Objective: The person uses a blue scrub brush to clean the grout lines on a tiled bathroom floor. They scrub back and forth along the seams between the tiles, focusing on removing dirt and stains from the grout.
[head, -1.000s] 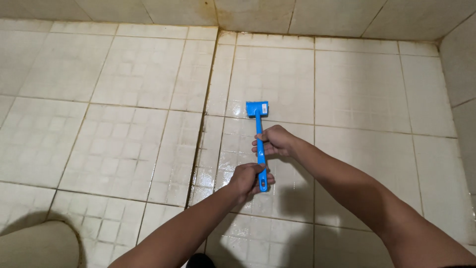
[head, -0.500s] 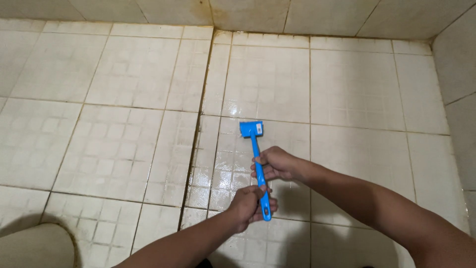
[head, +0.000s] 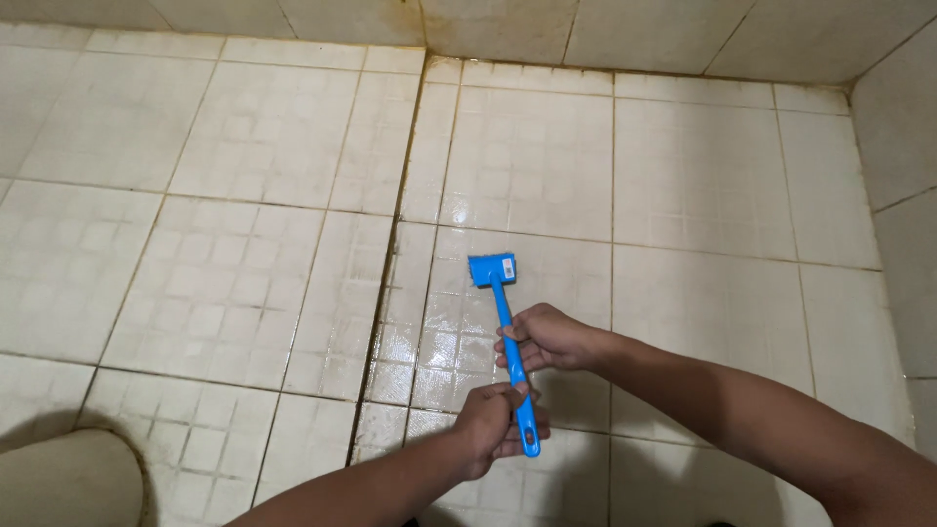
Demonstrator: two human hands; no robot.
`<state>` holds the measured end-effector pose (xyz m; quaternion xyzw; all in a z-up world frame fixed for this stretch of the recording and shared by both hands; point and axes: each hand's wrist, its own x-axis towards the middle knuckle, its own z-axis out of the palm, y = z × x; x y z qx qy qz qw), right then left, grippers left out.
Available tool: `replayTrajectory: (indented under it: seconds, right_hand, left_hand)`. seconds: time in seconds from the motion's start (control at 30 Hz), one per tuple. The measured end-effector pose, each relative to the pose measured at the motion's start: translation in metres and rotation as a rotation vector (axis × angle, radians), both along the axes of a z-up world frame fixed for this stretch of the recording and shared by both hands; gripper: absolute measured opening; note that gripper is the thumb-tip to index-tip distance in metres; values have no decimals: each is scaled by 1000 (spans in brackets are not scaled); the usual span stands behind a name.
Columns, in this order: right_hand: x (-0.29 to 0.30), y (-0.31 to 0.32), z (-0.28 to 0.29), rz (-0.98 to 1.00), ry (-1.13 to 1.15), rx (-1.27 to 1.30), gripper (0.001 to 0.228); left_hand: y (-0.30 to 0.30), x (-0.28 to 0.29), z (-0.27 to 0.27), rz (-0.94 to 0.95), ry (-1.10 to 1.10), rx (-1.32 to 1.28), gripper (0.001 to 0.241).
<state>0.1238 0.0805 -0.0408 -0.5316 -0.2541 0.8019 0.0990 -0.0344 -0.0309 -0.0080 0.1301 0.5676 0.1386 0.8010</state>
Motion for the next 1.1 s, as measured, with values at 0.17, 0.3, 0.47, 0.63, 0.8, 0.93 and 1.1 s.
replayTrajectory:
  seconds: [0.17,0.3,0.47,0.63,0.8,0.93,1.1]
  right_hand:
    - [-15,34,-12,-75,-27,39,27]
    - [-22,70,-20,-68,-81,135,29]
    - [-19,100,-25,-89,-80,174,29]
    - [-17,105,-28,-81,-78,192,29]
    - [-17,83,-23,-71,-73,155,31]
    - [-14,45,-20,-103,-41,86,31]
    - [-11,14,-7,-38,-38,19,31]
  left_hand:
    - [30,-8,-45,89,-73,159,25]
    - [69,-9,-24,144,-52,146,30]
    - [102,-12,-19,84,-38,196,32]
    - [109,-16,-21,36,-19,192,33]
    - [87,-13,-19,68,-46,137,32]
    - [49,-8,-17,55,-16,78,31]
    - [22,-9,3,-71,8,39,32]
